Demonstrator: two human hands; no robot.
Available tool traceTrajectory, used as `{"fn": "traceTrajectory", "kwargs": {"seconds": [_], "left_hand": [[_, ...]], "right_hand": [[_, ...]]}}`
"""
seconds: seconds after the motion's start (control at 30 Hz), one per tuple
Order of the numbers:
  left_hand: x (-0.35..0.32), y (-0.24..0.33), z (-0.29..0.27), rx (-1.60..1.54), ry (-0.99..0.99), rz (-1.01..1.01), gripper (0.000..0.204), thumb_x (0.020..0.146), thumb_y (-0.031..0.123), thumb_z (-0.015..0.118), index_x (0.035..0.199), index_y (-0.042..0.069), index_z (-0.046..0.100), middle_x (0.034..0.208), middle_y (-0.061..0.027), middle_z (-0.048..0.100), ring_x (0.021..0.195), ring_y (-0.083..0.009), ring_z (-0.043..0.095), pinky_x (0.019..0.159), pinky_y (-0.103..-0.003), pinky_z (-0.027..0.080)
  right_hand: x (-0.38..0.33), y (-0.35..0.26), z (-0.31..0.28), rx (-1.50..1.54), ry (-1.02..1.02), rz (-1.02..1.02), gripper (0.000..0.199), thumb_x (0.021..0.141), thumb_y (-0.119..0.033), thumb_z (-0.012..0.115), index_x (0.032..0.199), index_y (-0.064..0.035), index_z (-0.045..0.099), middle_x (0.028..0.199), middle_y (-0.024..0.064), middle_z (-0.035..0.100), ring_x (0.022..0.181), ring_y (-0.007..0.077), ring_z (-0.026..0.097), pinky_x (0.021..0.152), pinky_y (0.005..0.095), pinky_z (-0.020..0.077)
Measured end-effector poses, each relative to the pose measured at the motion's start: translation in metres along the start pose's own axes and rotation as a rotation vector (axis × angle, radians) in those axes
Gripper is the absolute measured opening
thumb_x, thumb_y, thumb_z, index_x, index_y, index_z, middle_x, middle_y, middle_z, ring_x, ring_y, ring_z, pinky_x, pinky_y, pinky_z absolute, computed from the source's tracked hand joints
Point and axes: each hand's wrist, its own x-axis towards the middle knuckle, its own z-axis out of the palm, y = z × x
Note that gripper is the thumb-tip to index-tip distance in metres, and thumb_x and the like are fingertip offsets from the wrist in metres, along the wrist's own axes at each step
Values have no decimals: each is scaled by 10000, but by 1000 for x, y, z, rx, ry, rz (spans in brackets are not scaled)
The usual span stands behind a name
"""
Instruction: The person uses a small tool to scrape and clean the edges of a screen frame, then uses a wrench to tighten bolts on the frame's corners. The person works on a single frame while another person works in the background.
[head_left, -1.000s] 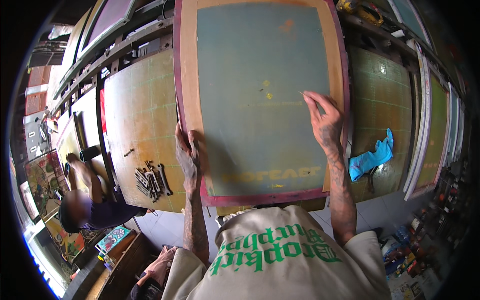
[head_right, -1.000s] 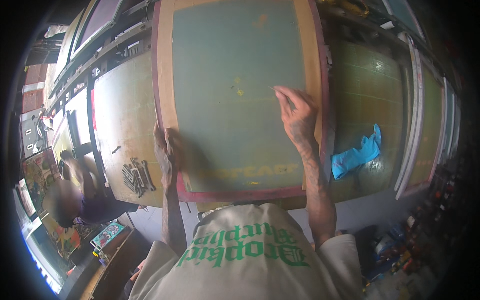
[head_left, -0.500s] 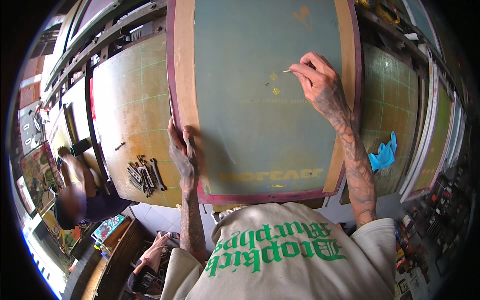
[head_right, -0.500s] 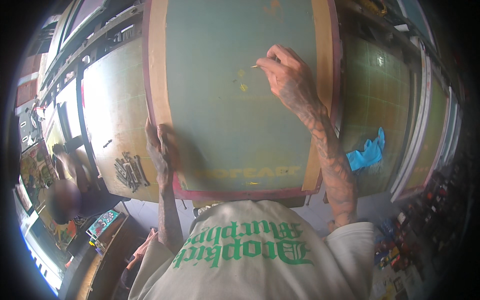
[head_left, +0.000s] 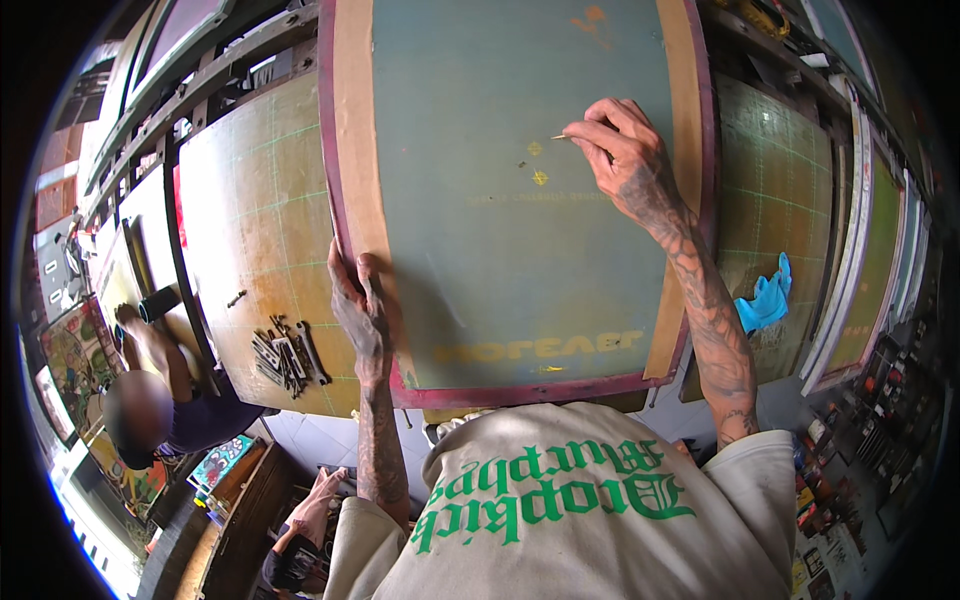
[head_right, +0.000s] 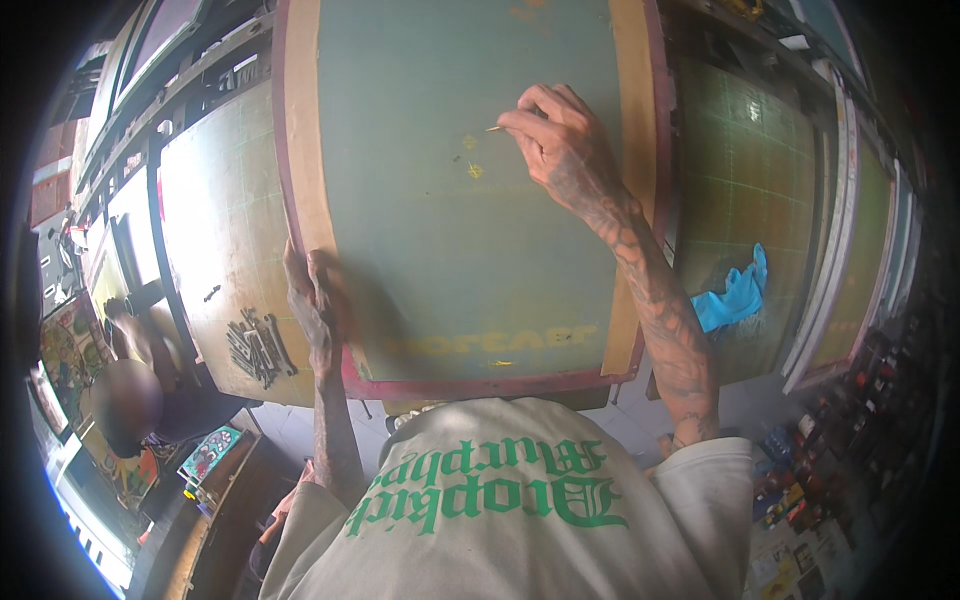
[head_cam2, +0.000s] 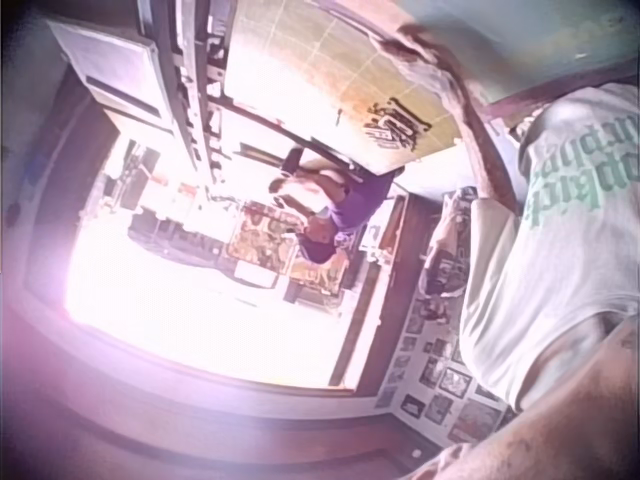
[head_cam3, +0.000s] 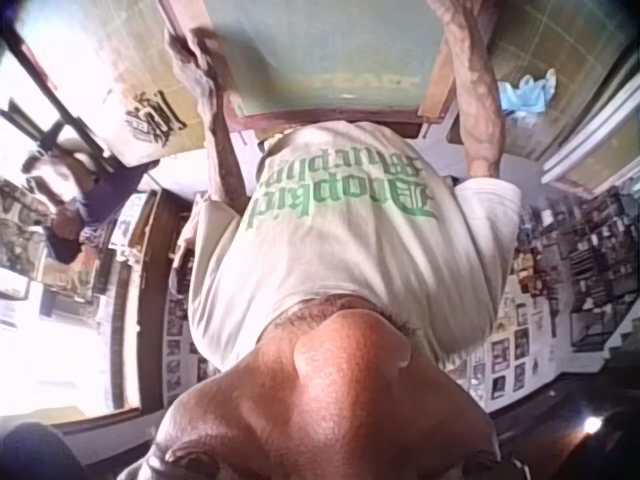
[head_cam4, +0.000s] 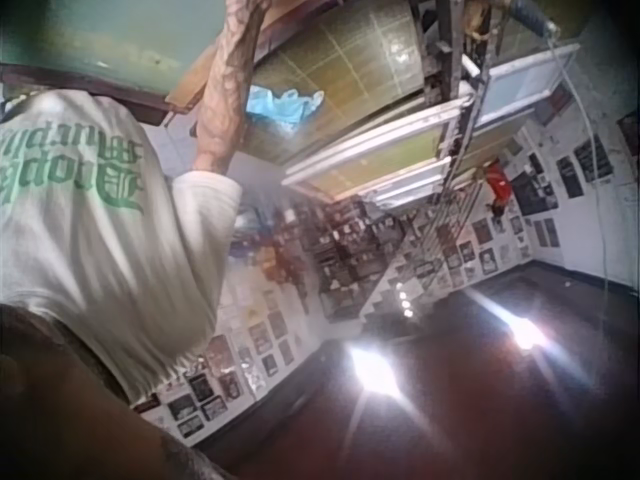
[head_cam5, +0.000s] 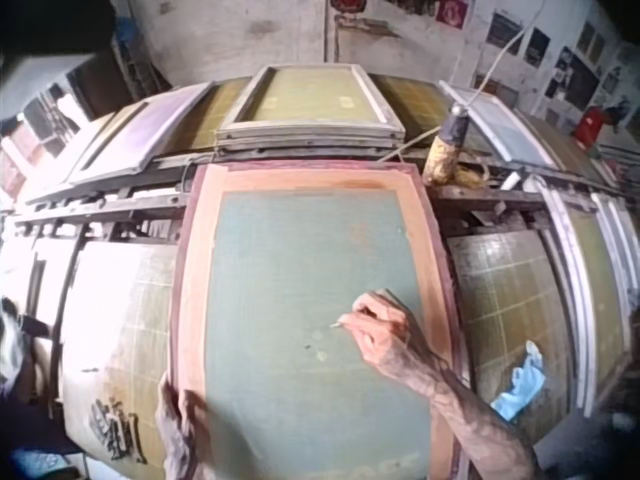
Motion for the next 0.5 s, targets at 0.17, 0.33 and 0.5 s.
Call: {"fn": "traceTrajectory", "kwargs": {"seconds": [0.17, 0.33, 0.5], "left_hand": [[-1, 7, 0, 0, 8, 6, 559, 1058, 433, 513, 1469, 55, 479, 1224, -259, 663, 1128, -360, 654, 974, -438, 484], [-1, 4, 1, 2, 11, 8, 573, 1054, 445, 518, 1466, 48, 482, 1242, -255, 657, 1134, -355, 648, 974, -436, 483], [0, 2, -1, -11, 11, 3, 587, 1049, 454, 528, 1466, 43, 481, 1230, -255, 661, 1124, -357, 649, 974, -435, 483]], "right_hand": [[3, -9, 6, 36, -52, 13, 135, 840, 10, 748, 939, -81, 755, 858, 27, 600, 826, 233, 584, 721, 364, 522], [-2, -5, -2, 75, -23, 67, 123, 847, 15, 742, 932, -74, 751, 850, 36, 590, 825, 232, 586, 723, 367, 525], [0, -3, -4, 53, -38, 46, 134, 839, 35, 734, 934, -60, 737, 854, 41, 581, 818, 227, 590, 720, 363, 534]]}}
